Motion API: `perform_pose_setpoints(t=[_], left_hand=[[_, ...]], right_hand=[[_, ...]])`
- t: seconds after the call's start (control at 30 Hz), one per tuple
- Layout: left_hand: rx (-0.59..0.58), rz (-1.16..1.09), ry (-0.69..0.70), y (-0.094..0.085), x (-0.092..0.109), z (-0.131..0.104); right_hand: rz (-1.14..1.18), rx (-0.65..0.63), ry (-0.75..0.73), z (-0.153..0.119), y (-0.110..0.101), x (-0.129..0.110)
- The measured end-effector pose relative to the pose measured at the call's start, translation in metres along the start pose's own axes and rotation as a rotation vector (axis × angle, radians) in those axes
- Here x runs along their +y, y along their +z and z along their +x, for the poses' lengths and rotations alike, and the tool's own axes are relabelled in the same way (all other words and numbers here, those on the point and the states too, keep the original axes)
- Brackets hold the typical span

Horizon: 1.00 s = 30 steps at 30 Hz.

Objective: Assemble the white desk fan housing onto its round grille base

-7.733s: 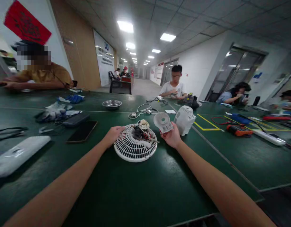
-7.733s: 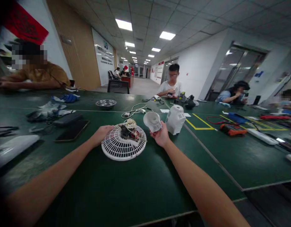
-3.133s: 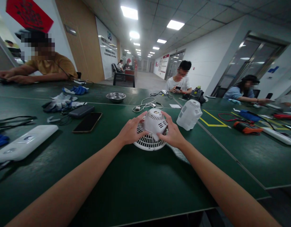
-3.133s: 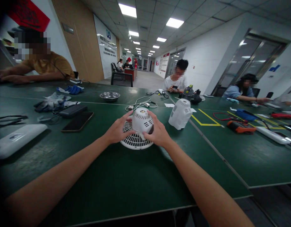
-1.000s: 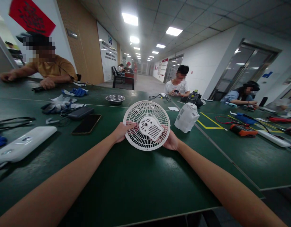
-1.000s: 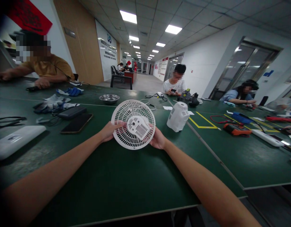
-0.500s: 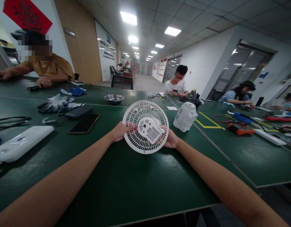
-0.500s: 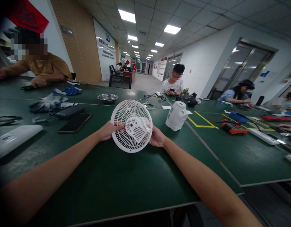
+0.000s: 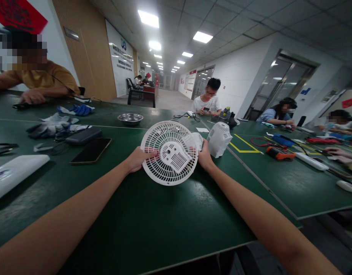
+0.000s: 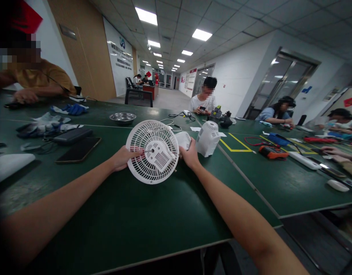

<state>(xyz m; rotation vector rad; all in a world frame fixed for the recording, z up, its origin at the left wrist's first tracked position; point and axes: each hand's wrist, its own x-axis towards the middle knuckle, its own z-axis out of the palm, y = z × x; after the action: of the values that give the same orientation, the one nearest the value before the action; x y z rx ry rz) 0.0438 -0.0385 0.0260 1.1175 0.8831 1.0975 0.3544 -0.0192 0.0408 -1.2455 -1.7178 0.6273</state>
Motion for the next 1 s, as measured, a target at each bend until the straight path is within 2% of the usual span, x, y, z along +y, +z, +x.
perform_pose_setpoints(t=[0.07,0.1,0.17,0.3,0.4,0.5,0.63,0.7,0.77,0.87,1.0], left_hand=[[0.013,0.015,-0.023,-0.002,-0.001,0.003],[0.017,0.021,-0.034,-0.002,-0.002,0.004],[0.03,0.023,-0.053,-0.003,-0.001,0.005],[0.081,-0.004,-0.092,0.001,0.001,0.003],[0.097,-0.016,-0.107,0.004,0.003,0.0],[0.098,-0.006,-0.112,0.006,0.006,0.0],[0.095,0.017,-0.167,0.005,0.01,0.005],[0.078,0.027,-0.178,0.004,0.011,0.007],[0.069,0.045,-0.181,0.003,0.011,0.007],[0.078,0.087,-0.174,-0.001,0.012,0.006],[0.105,0.105,-0.164,-0.009,0.011,0.008]], right_hand=[[-0.214,0.108,-0.004,0.003,-0.014,0.005],[-0.308,0.121,-0.012,0.004,-0.019,0.007],[-0.472,0.088,-0.031,0.003,-0.023,0.009],[-0.721,0.066,0.042,-0.006,-0.018,0.009],[-0.78,0.084,-0.04,-0.023,-0.02,0.009],[-0.796,0.093,-0.172,-0.055,-0.036,0.01],[-0.785,0.091,-0.163,-0.096,-0.067,0.013],[-0.765,0.163,-0.16,-0.103,-0.078,0.019],[-0.717,0.282,-0.146,-0.097,-0.084,0.028],[-0.591,0.464,-0.07,-0.069,-0.085,0.045],[-0.434,0.578,0.056,-0.026,-0.079,0.065]])
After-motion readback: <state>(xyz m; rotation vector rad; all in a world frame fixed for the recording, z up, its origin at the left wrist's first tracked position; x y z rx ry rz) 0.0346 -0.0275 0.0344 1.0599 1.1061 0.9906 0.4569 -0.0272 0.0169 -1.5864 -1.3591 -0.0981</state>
